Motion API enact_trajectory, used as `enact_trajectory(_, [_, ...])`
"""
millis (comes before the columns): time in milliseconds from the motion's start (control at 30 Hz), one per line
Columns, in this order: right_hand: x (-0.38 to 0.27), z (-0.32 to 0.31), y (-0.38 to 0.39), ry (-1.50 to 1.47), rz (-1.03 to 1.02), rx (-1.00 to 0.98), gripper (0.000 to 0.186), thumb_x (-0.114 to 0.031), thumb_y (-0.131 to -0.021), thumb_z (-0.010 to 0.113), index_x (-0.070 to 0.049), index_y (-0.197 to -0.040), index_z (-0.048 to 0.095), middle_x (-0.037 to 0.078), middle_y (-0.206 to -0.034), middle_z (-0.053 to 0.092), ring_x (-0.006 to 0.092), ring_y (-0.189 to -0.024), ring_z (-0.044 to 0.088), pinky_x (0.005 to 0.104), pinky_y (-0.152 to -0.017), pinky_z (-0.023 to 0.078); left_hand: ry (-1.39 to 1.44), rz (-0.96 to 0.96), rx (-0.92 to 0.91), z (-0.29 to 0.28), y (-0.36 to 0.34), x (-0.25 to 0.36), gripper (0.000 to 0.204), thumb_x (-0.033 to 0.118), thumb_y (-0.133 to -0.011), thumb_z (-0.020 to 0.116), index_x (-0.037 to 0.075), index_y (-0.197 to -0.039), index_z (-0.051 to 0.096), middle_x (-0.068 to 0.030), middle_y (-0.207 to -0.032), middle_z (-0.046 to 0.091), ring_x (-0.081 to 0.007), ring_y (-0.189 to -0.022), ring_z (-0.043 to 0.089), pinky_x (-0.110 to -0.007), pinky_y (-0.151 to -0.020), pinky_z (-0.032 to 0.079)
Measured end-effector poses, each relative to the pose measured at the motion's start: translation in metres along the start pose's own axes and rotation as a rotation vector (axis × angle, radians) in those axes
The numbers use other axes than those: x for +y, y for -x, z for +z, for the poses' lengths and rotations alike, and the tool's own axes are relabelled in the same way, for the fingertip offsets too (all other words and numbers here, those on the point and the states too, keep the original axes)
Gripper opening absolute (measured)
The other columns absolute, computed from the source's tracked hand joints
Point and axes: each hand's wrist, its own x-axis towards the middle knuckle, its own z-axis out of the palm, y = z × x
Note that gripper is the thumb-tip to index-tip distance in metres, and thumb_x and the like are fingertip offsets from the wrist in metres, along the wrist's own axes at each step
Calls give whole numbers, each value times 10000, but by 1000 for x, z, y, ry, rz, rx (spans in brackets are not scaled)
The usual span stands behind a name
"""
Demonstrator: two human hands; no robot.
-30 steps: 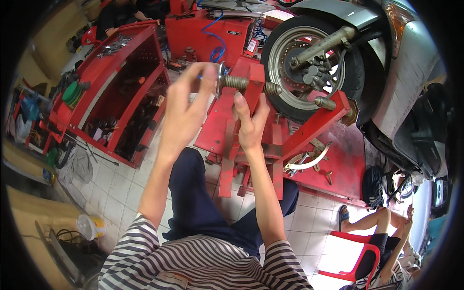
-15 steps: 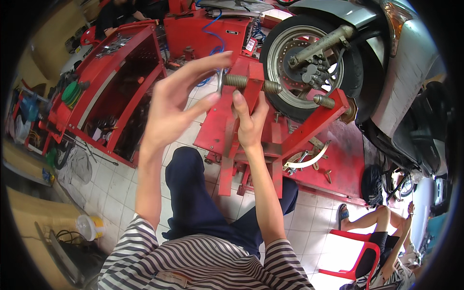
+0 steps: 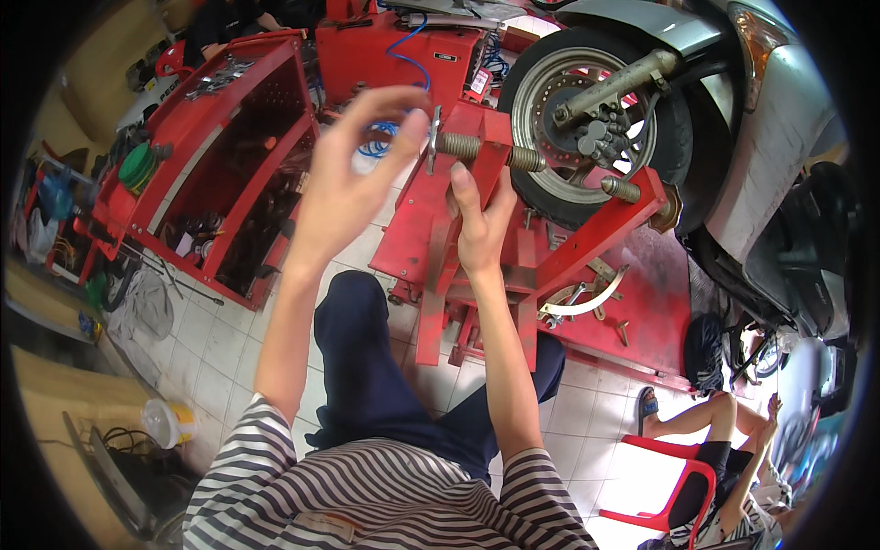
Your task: The person repairs or assembles a red metal motorcycle stand by using a wrench to tighten bolts, inserting a long threaded rod through a pivot point, and manipulating various metal components and plates.
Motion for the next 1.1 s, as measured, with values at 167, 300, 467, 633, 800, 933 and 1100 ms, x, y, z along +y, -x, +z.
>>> enact_trajectory(167, [-3,5,0,-25,36,-2,396,-331,-886,707,14,-1044,592,67,-775,632,130,-688,565,296,-658,464,23,328,-146,-4,2,5,291,92,-924,626,2,-1200,625,-183,-1303,606,-237,-1216,572,-379,-1063,409])
enact_trajectory(300, [-3,3,1,-10,19,1,387,-319,-881,713,10,-1049,597,69,-779,637,127,-693,566,295,-657,464,54,220,80,5,1,2,283,141,-945,634,-17,-1181,627,-119,-1184,678,-186,-1096,626,-350,-1005,435])
enact_trajectory(467, [-12,7,-2,-29,21,23,366,-271,-866,720,6,-1078,611,59,-695,626,130,-616,586,305,-594,472,-50,342,-179,-4,5,9,297,49,-870,684,-40,-1151,646,-165,-1254,655,-262,-1250,572,-434,-1106,359])
enact_trajectory(633, [-12,3,-6,39,-95,6,382,-276,-854,737,2,-1087,615,52,-694,616,121,-628,577,291,-610,464,9,83,2,5,8,11,421,37,-878,643,-2,-1294,582,-196,-1326,599,-265,-1237,571,-369,-1092,378])
enact_trajectory(800, [-18,-3,-7,14,-40,-30,425,-291,-849,742,11,-1119,614,105,-809,669,177,-713,635,319,-680,491,-20,235,-104,16,8,9,467,-3,-823,695,57,-1278,609,-197,-1367,566,-239,-1318,504,-329,-1106,355])
enact_trajectory(933, [-19,0,-5,5,-2,-69,461,-320,-845,749,18,-1126,610,140,-858,688,200,-775,667,338,-713,508,99,176,28,8,15,14,317,99,-939,613,37,-1249,598,-166,-1295,610,-203,-1244,546,-354,-1071,381])
enact_trajectory(1100, [-15,3,-5,-65,-40,-12,449,-292,-831,764,11,-1126,614,132,-901,712,197,-809,699,328,-741,525,95,131,-69,17,8,0,320,40,-931,609,-22,-1244,584,-143,-1242,623,-178,-1177,561,-334,-1032,406])
